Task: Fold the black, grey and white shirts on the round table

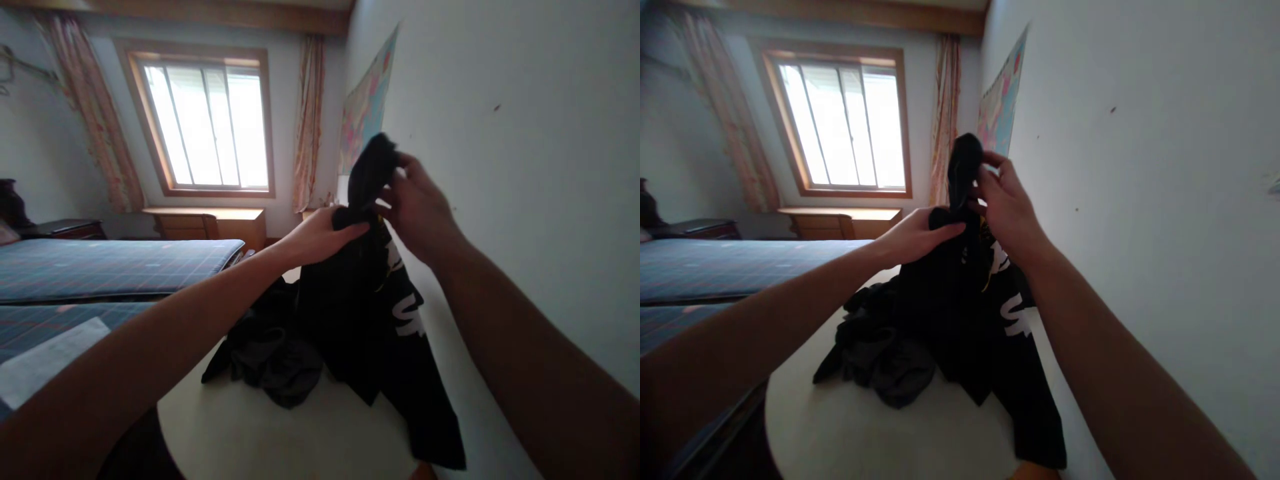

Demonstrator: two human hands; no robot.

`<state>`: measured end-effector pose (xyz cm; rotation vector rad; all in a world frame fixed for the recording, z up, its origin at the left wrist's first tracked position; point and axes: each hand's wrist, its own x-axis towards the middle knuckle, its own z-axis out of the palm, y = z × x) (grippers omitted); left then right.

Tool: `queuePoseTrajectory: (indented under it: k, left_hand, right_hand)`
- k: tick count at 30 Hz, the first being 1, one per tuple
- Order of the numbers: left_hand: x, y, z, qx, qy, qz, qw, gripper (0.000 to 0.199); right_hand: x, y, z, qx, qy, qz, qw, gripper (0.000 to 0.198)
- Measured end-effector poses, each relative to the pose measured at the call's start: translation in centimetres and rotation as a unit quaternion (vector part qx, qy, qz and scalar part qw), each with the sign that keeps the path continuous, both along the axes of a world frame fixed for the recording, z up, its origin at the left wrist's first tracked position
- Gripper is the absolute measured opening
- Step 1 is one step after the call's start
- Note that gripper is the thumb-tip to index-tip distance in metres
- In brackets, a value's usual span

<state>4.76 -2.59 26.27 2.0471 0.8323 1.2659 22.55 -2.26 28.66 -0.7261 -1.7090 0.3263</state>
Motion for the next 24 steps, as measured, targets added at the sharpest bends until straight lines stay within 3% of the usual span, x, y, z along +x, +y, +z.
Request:
queuePoseTrajectory:
  k: [3, 6, 7, 9, 11, 14, 18, 21, 24]
  left_hand:
    - [-0.6, 0.8, -0.1, -0.041, -0.007, 0.053, 0.998, 0.022]
    - [-1.5, 1.7, 0.1, -0.100, -0.095, 0.077, 0.987, 0.022]
    - [-1.8, 1.9, 0.2, -0.122, -0.122, 0.073, 0.982, 0.021]
    - [-2.4, 2.3, 0.2, -0.153, -0.164, 0.066, 0.972, 0.020]
    - [-2.8, 2.7, 0.2, -0.163, -0.193, 0.063, 0.966, 0.020]
    - [-3.3, 3.3, 0.4, -0.130, -0.226, 0.050, 0.964, 0.027]
    - [-4.0, 4.2, 2.5, 0.003, -0.258, 0.065, 0.964, 0.031]
    - [-4.8, 4.9, 5.1, 0.128, -0.259, 0.113, 0.951, 0.033]
    - [-5.2, 5.1, 6.8, 0.245, -0.194, 0.170, 0.935, 0.032]
  right_hand:
    - [-0.8, -0.7, -4.2, -0.003, -0.071, 0.002, 0.997, 0.057]
    - [-1.3, -2.2, -9.3, -0.017, -0.170, -0.083, 0.982, 0.079]
    - [-1.4, -2.6, -10.9, -0.038, -0.197, -0.108, 0.974, 0.075]
    - [-1.2, -3.0, -13.2, -0.108, -0.210, -0.144, 0.961, 0.045]
    - [-0.6, -2.9, -14.0, -0.152, -0.225, -0.192, 0.943, 0.020]
    - [0.9, -2.4, -12.1, -0.155, -0.230, -0.264, 0.924, 0.023]
    - [1.9, -1.8, -6.1, -0.110, -0.090, -0.266, 0.953, 0.020]
    - [0.8, -1.0, -1.1, -0.004, 0.124, -0.158, 0.980, 0.011]
    - [-1.8, -0.1, 2.8, 0.018, 0.218, -0.004, 0.976, 0.007]
